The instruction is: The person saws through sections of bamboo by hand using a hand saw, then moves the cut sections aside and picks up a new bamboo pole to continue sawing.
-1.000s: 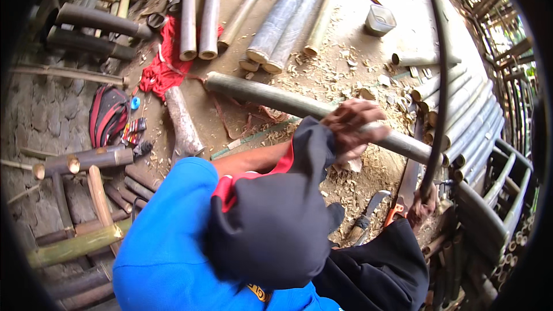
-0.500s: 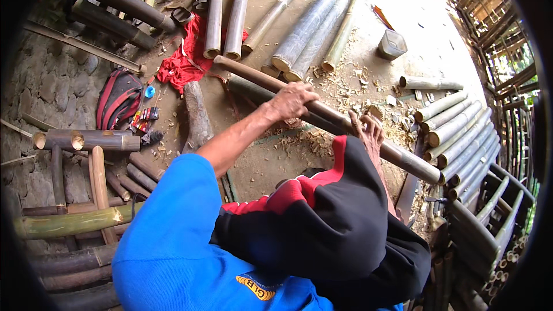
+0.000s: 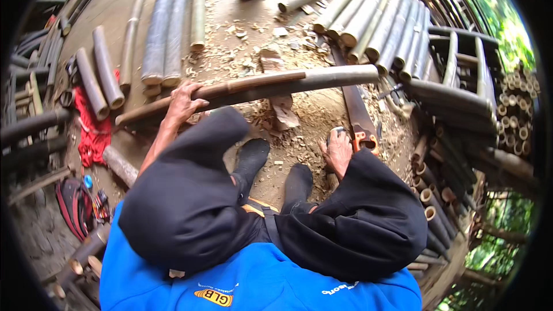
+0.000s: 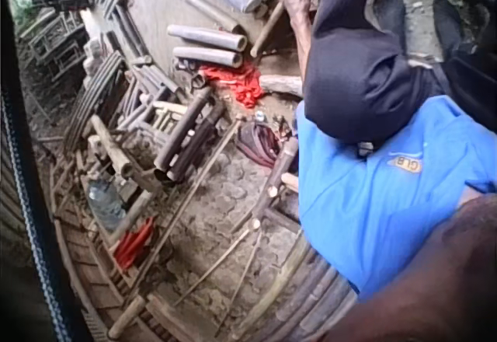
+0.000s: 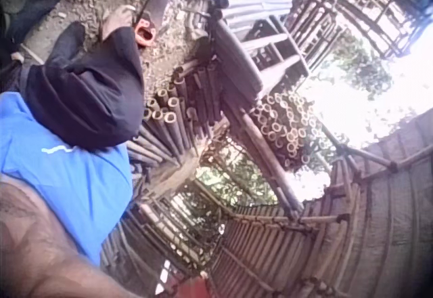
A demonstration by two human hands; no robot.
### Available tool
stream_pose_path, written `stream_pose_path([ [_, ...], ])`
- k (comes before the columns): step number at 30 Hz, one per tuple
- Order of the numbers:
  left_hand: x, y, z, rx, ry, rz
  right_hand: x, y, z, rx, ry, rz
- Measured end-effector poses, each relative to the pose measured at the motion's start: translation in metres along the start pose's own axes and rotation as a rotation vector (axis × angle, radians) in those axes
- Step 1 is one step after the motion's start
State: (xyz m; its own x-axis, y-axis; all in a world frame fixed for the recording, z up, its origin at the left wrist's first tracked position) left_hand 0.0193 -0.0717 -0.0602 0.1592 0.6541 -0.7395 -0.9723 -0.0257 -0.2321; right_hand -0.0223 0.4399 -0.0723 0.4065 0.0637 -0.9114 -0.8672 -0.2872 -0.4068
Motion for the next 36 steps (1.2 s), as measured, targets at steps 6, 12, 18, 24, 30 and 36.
stream_pose_path([
  [6, 0.03, 0.023, 0.052, -0.013, 0.183, -0.002, 0.045, -0.025, 0.034, 0.036, 0.029, 0.171],
  [12, 0.03, 0.042, 0.057, -0.083, 0.072, -0.05, 0.056, -0.037, 0.055, 0.098, 0.17, 0.074],
  [18, 0.012, 0.054, 0.06, -0.216, -0.134, -0.206, -0.049, -0.011, -0.035, -0.057, 1.182, -0.026],
  [24, 0.012, 0.053, 0.052, -0.156, -0.092, -0.181, -0.072, 0.056, -0.078, -0.419, 0.684, 0.236],
  [30, 0.021, 0.055, 0.049, -0.164, -0.131, -0.168, -0.069, 0.066, -0.077, -0.509, 0.491, 0.308],
  [36, 0.024, 0.053, 0.051, -0.179, -0.152, -0.166, -0.069, 0.046, -0.059, -0.421, 0.299, 0.015],
])
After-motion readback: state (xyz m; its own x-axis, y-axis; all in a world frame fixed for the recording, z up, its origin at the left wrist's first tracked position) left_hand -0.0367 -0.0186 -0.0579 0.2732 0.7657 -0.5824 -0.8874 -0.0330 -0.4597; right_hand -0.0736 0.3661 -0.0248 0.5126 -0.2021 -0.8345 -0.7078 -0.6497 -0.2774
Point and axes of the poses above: each hand's wrist, its own y-axis towards the middle knuckle, its own x-axis out of the palm, z = x × y, the point moved 1 cm from there along y, towards the middle knuckle, and after that the axes turned 13 degrees about -z, right-handed, at the moved point
